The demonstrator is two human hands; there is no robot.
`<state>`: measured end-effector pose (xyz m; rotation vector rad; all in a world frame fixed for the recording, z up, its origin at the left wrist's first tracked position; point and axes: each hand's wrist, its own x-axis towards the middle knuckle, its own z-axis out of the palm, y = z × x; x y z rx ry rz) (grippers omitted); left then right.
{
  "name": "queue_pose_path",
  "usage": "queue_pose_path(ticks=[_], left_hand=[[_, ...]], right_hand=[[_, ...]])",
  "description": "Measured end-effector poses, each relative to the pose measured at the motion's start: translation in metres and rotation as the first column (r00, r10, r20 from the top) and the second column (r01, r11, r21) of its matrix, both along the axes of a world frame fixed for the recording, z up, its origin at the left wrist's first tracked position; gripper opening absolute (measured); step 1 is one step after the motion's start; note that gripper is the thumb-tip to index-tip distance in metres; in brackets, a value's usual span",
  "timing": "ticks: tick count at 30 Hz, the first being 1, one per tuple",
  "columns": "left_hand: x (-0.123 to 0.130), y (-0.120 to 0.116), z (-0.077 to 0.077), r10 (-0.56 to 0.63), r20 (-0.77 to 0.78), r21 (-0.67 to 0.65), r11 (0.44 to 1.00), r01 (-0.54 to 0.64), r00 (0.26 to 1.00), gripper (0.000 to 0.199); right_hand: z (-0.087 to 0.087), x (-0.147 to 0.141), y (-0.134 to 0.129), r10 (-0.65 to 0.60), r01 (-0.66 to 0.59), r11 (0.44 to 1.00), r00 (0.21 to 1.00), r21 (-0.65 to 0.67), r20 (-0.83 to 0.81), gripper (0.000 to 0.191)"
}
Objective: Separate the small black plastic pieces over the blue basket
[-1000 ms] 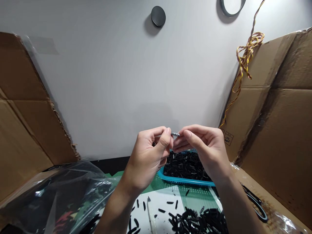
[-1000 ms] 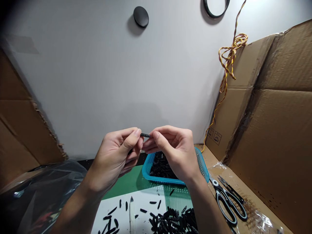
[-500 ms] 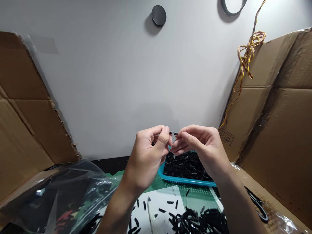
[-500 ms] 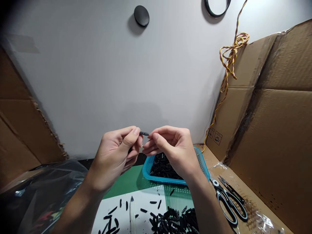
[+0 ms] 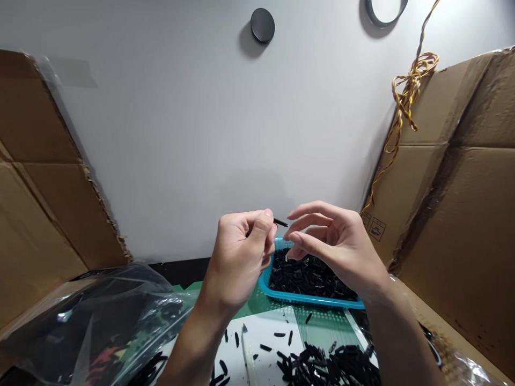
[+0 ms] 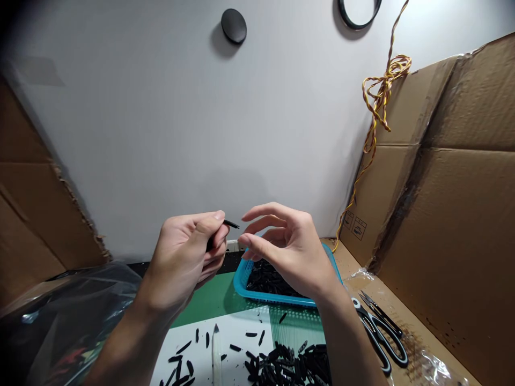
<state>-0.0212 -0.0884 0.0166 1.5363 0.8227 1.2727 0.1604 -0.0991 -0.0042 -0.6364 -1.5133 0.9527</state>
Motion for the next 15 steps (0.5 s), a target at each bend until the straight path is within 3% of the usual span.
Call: queue_pose_path(ticks=[6,10,15], left_hand=[[0.001,-0.002,-0.001,-0.002,-0.065,0.025,1.0,0.004,0.998,0.052],[0.0,-0.002,-0.001,-0.054,-0.041,-0.042,0.998,0.053,0.998,0.051],[-0.001,0.001,0.0,-0.101,-0.001,-0.129,0.987,0.1,0.995,0.046]], right_hand=[[-0.001,-0.009,0.001,-0.04,0.044,0.998,0.996,0.046,-0.08,0.008],[-0.001,-0.01,0.001,-0.07,0.075,0.996,0.994,0.057,-0.083,0.004],[-0.009,-0.007,0.013,-0.228,0.227,0.966,0.974,0.123,-0.003,0.008]])
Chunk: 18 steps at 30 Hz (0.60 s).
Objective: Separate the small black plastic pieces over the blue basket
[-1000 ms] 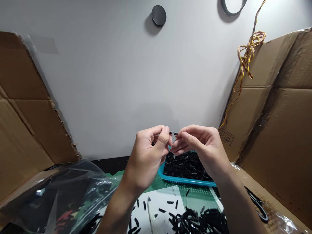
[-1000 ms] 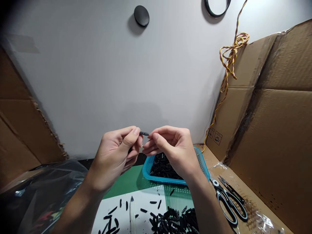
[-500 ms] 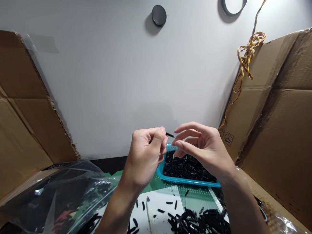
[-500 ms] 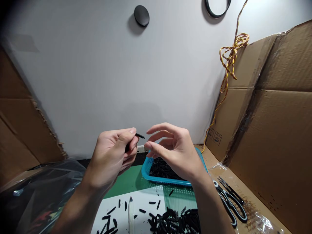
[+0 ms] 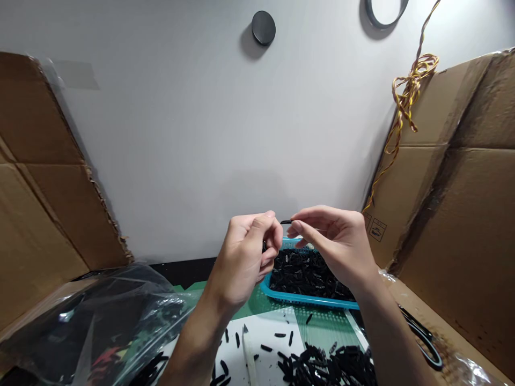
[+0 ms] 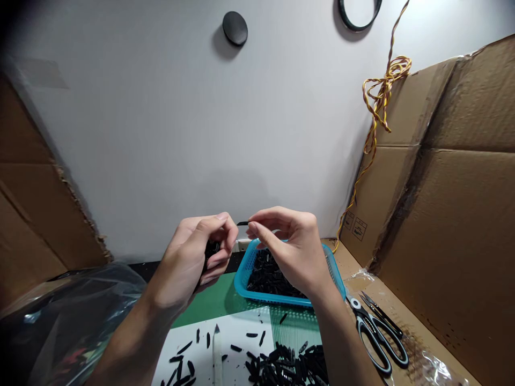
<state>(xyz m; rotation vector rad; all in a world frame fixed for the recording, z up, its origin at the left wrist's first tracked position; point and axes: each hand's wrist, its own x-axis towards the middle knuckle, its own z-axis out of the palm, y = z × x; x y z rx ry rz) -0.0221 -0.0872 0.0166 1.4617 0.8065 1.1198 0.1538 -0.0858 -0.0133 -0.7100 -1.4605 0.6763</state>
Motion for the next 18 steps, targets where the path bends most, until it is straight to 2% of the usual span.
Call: queue_pose_path(ticks=[3,8,12,15,18], left_hand=[[-0.001,0.002,0.001,0.038,0.022,-0.002,0.999,-0.038,0.999,0.043],[-0.007,0.002,0.003,0.076,0.002,-0.008,0.997,-0.076,0.997,0.042],[-0.007,0.001,0.003,0.085,-0.07,-0.006,0.996,-0.085,0.994,0.043],[-0.002,0.001,0.0,0.077,-0.094,-0.016,0.997,-0.079,0.993,0.045],[0.002,0.002,-0.004,0.051,-0.054,-0.021,0.998,-0.052,0.997,0.047]], right_hand=[[-0.011,0.002,0.016,-0.111,0.112,0.994,0.984,0.0,0.14,0.01],[-0.022,0.003,0.031,-0.061,0.08,0.996,0.944,-0.048,0.323,0.006],[-0.012,-0.003,0.014,-0.066,0.069,0.998,0.953,0.002,0.294,0.015],[-0.001,-0.011,-0.005,-0.021,0.003,0.996,0.98,0.094,0.198,0.01],[0.003,-0.017,-0.014,0.01,-0.042,0.989,0.975,0.141,0.22,0.005]])
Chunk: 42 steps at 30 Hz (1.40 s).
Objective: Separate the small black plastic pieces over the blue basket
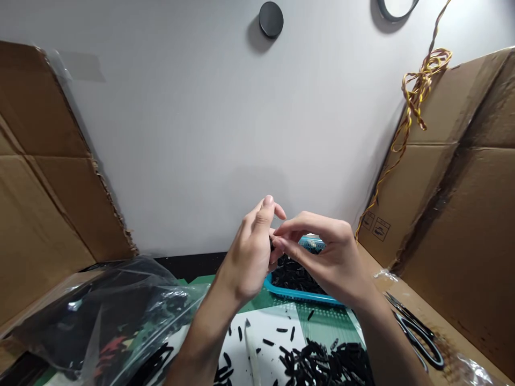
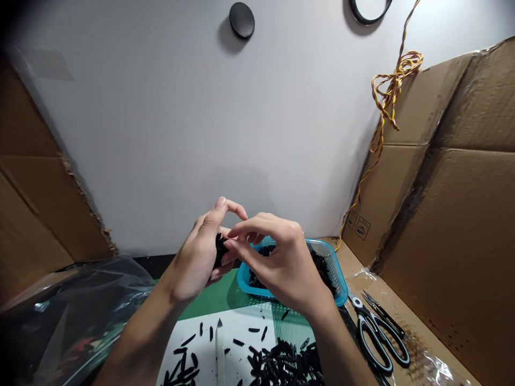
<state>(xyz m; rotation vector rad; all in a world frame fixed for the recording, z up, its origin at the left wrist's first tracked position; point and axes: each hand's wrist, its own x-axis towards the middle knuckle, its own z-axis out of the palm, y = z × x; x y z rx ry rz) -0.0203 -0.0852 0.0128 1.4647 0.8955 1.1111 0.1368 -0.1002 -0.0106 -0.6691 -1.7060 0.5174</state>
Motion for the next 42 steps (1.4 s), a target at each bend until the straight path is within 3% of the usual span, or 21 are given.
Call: queue_pose_path(ticks=[7,12,20,29,33,42], left_hand=[[-0.002,-0.003,-0.002,-0.009,-0.029,-0.078,0.997,0.006,1.0,0.054],[0.0,-0.004,0.0,-0.011,-0.006,-0.062,0.998,0.011,1.0,0.05],[0.001,-0.004,0.004,-0.013,0.123,0.008,1.0,0.012,0.992,0.03],[-0.002,-0.004,0.005,-0.169,0.108,0.038,0.985,0.166,0.98,0.036],[0.0,-0.003,0.004,-0.166,0.115,0.019,0.986,0.165,0.979,0.04],[-0.001,-0.001,0.003,-0.145,0.103,0.037,0.989,0.142,0.984,0.042]], right_hand=[[-0.004,-0.002,0.004,0.048,-0.048,0.999,0.999,-0.011,0.004,0.009],[-0.001,-0.004,0.001,0.087,-0.087,0.996,0.996,-0.037,-0.008,0.006],[0.001,0.004,0.001,-0.072,0.067,0.997,0.982,-0.035,-0.176,0.007],[0.004,0.011,0.005,0.03,-0.08,0.983,0.957,-0.164,-0.289,0.017],[0.003,0.01,0.008,0.085,-0.146,0.973,0.946,-0.178,-0.313,0.021],[0.003,0.013,0.008,0.086,-0.128,0.978,0.968,-0.164,-0.238,0.021]])
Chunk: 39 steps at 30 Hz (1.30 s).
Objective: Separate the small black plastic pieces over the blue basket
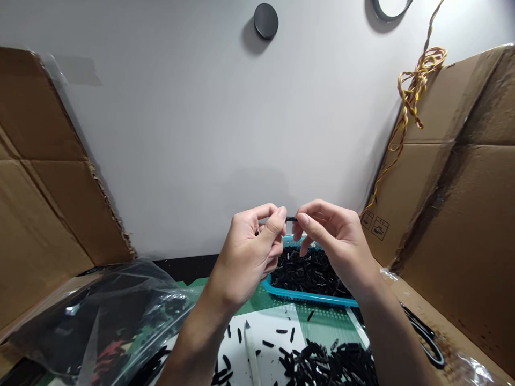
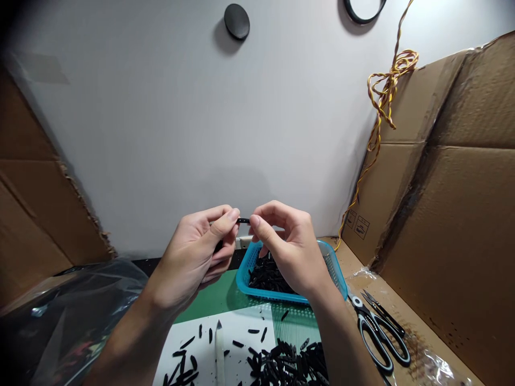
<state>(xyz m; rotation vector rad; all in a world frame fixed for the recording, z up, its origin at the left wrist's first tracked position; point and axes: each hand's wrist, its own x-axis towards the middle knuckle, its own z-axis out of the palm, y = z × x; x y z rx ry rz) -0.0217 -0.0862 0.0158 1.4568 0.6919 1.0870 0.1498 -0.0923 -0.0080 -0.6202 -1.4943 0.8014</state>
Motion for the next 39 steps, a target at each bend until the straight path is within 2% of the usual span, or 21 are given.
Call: queue_pose_path(ticks=[4,7,11,14,24,35,39], left_hand=[[0.0011,0.0008,0.0001,0.023,-0.014,0.036,0.999,-0.022,1.0,0.042],[0.0019,0.0003,0.0004,0.074,-0.027,0.086,0.994,-0.071,0.997,0.041],[0.0018,-0.0009,0.0007,0.084,-0.053,0.11,0.991,-0.078,0.995,0.042],[0.0012,-0.0014,0.0006,0.101,-0.068,0.114,0.989,-0.093,0.993,0.043],[0.003,-0.0022,0.0001,0.112,-0.086,0.121,0.988,-0.101,0.99,0.04],[0.0015,0.0021,-0.0006,0.163,-0.068,0.119,0.981,-0.154,0.984,0.04],[0.0006,0.0021,-0.0001,0.182,-0.055,0.116,0.978,-0.174,0.982,0.041]], right_hand=[[-0.0006,-0.0013,0.0,-0.077,0.077,0.997,0.996,0.009,0.043,0.021],[-0.0013,-0.0045,-0.001,-0.092,0.091,0.996,0.993,0.01,0.073,0.019],[-0.0004,-0.0075,-0.0036,-0.116,0.115,0.993,0.987,0.015,0.112,0.013],[0.0002,-0.0079,-0.0043,-0.105,0.104,0.995,0.989,0.01,0.106,0.008],[-0.0006,-0.0047,-0.0005,-0.016,0.016,1.0,1.0,-0.018,-0.012,0.013],[-0.0008,-0.0017,0.0017,-0.062,0.062,0.998,0.998,-0.02,-0.003,0.018],[-0.0005,-0.0004,0.0007,-0.055,0.055,0.998,0.998,-0.009,-0.01,0.007]])
